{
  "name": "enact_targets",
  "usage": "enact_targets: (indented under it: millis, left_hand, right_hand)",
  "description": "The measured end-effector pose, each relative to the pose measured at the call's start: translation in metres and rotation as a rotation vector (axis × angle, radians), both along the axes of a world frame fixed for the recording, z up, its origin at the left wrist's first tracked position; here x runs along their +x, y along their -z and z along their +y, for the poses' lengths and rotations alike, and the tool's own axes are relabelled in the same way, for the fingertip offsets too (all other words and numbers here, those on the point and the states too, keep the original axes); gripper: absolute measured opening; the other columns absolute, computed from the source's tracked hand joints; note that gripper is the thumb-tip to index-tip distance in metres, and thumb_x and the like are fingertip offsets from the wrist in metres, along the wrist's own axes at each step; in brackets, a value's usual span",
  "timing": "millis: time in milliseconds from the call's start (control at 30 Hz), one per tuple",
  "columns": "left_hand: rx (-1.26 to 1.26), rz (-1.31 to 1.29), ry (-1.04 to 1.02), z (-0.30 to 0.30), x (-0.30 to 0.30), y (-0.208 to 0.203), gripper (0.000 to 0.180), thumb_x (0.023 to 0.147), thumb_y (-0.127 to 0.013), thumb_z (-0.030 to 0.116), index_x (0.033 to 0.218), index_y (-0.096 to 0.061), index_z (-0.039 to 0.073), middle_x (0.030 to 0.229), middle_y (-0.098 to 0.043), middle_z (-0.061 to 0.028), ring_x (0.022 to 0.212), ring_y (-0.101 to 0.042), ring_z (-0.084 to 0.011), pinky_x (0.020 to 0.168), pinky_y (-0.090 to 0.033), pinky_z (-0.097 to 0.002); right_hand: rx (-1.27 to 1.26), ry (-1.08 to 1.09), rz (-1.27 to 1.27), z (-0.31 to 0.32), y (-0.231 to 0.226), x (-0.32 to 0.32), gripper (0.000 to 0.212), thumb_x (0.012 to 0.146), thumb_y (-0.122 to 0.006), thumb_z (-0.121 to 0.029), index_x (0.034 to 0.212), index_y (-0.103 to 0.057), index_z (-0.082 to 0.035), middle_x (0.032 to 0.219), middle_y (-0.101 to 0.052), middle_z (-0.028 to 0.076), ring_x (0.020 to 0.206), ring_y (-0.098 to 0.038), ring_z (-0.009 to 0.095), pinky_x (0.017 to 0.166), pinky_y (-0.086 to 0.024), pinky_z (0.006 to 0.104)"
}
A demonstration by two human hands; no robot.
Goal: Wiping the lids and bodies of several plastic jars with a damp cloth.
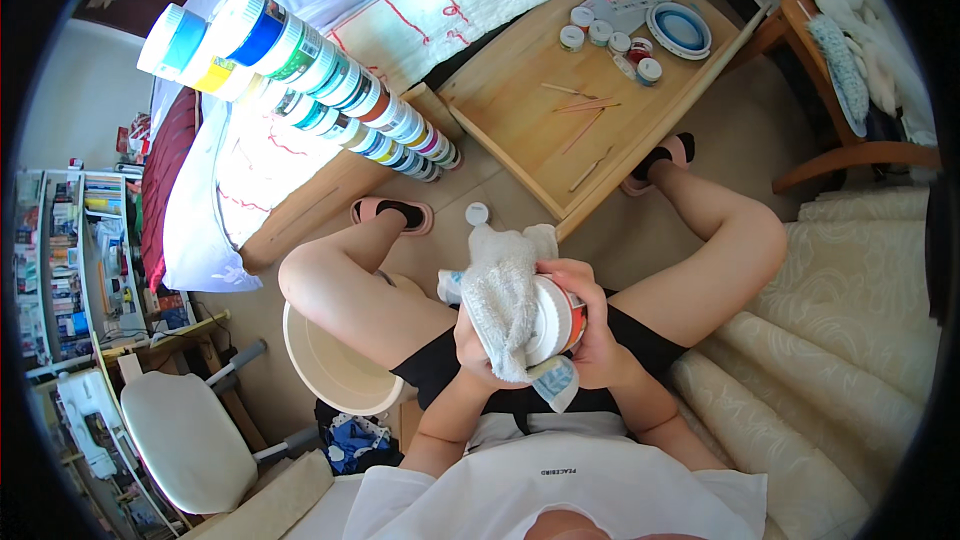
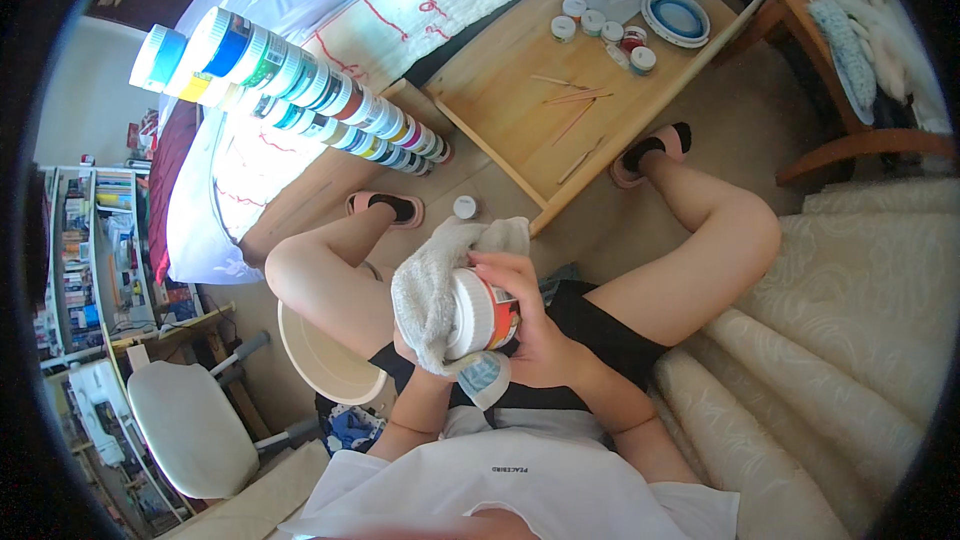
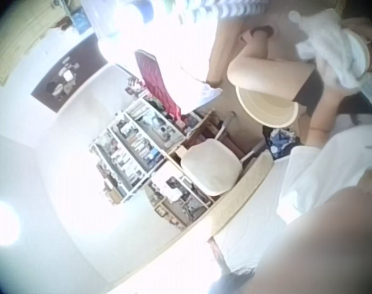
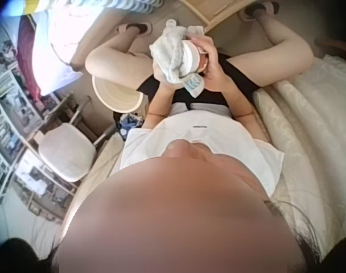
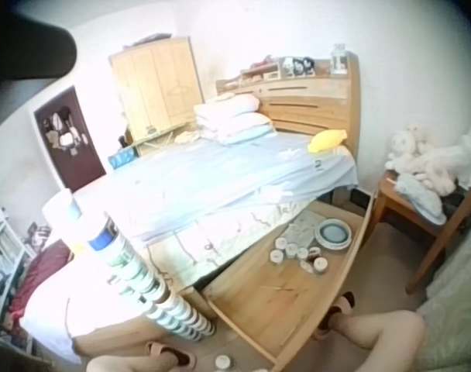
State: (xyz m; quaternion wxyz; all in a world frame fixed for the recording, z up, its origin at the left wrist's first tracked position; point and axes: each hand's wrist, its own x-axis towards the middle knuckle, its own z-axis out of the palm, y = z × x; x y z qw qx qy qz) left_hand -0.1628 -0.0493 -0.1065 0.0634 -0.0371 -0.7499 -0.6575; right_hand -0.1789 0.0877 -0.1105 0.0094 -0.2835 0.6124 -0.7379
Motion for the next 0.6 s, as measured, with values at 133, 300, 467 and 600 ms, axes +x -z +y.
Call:
enact_targets:
  millis: [133, 300, 467, 600]
  left_hand:
    - [-0.141, 0.514, 0.041, -0.001, -0.013, -0.01, 0.03, 0.058, -0.073, 0.017, 0.081, -0.062, 0.001, 0.098, -0.056, -0.018, 0.089, -0.056, -0.0381, 0.082, -0.043, -0.0442]
    - [-0.158, 0.003, 0.012, -0.014, -0.004, -0.005, 0.049, 0.064, -0.07, 0.028, 0.105, -0.055, 0.006, 0.107, -0.055, -0.0125, 0.098, -0.054, -0.0279, 0.087, -0.041, -0.0434]
    - [1.396, 0.094, 0.143, -0.024, 0.001, 0.018, 0.07, 0.078, -0.034, 0.063, 0.127, -0.034, 0.014, 0.129, -0.037, -0.0094, 0.116, -0.037, -0.0305, 0.098, -0.026, -0.0494]
    - [1.522, 0.14, 0.199, -0.032, 0.005, 0.017, 0.072, 0.078, -0.03, 0.063, 0.13, -0.031, 0.013, 0.131, -0.035, -0.011, 0.118, -0.033, -0.034, 0.098, -0.025, -0.0502]
  right_hand:
    - [-0.233, 0.052, -0.089, -0.011, 0.006, 0.007, 0.089, 0.059, -0.077, -0.016, 0.126, -0.02, -0.005, 0.128, -0.021, 0.018, 0.12, -0.027, 0.028, 0.098, -0.023, 0.0373]
    - [-0.435, -0.01, -0.574, -0.015, 0.013, 0.016, 0.071, 0.075, -0.063, -0.038, 0.126, -0.022, -0.009, 0.128, -0.026, 0.013, 0.12, -0.03, 0.023, 0.097, -0.027, 0.0343]
    - [-0.806, -0.193, -0.717, -0.008, 0.008, 0.007, 0.065, 0.082, -0.045, -0.05, 0.126, -0.023, -0.009, 0.12, -0.038, 0.013, 0.111, -0.042, 0.022, 0.091, -0.036, 0.0342]
    - [-0.716, -0.132, -0.565, -0.003, 0.0, -0.009, 0.064, 0.081, -0.043, -0.054, 0.125, -0.025, -0.011, 0.115, -0.036, 0.017, 0.096, -0.049, 0.023, 0.076, -0.044, 0.034]
